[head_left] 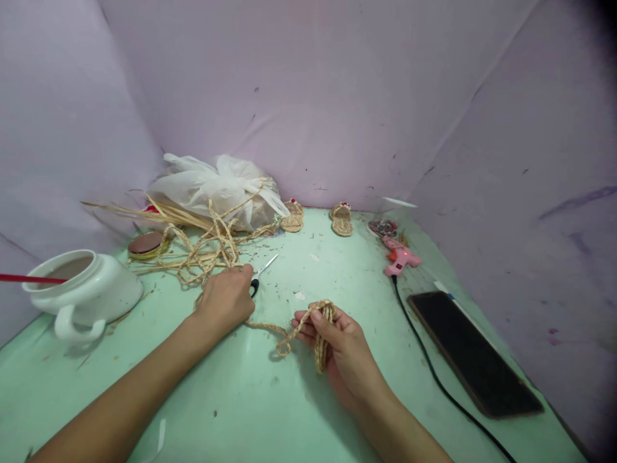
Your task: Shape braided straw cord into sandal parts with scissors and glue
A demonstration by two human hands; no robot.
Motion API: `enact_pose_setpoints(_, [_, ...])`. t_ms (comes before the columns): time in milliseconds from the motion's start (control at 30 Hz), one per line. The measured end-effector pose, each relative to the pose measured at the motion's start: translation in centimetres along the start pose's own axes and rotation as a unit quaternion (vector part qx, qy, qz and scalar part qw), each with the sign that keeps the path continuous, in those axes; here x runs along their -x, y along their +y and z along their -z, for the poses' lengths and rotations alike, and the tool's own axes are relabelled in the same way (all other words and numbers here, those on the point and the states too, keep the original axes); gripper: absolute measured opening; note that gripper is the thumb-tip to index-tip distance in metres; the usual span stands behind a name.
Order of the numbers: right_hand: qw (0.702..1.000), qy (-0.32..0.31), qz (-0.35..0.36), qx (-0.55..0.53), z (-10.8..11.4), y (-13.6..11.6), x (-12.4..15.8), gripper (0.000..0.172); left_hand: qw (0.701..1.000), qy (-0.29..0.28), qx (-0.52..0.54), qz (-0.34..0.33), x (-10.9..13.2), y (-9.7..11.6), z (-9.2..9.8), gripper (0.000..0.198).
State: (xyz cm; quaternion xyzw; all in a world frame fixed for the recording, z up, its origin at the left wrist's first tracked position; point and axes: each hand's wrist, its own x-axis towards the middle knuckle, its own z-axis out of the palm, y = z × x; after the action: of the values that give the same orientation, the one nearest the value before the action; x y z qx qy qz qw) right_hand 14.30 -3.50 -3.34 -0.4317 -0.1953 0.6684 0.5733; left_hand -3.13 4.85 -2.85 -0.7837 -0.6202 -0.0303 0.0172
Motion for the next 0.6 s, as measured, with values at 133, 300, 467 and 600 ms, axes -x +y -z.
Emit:
enact_pose_setpoints(133, [1.000,0.006,0.006,0.023,-0.1,0.1,0.1,0.030,0.992,0.023,0.102,0.065,-0.4,-0.6,0.3,0.015])
enact_pose_setpoints(300, [0.999,-0.023,0.024,0.033,-0.2,-0.1,0.2,0.036,0.786,0.011,0.602,0.140,-1.1,-1.4,2.0,0.026])
enact_pose_setpoints(467, [0.996,-0.062,0.032,0.055,-0.1,-0.3,0.2,0.034,0.626,-0.076,0.762,0.149,-0.7,-1.8,3.8,0.047])
enact_pose_setpoints(600, [0.995,-0.069,0.026,0.063,0.1,-0.3,0.1,0.031,0.701,-0.081,0.707,0.048,0.4,-0.9,4.1,0.038])
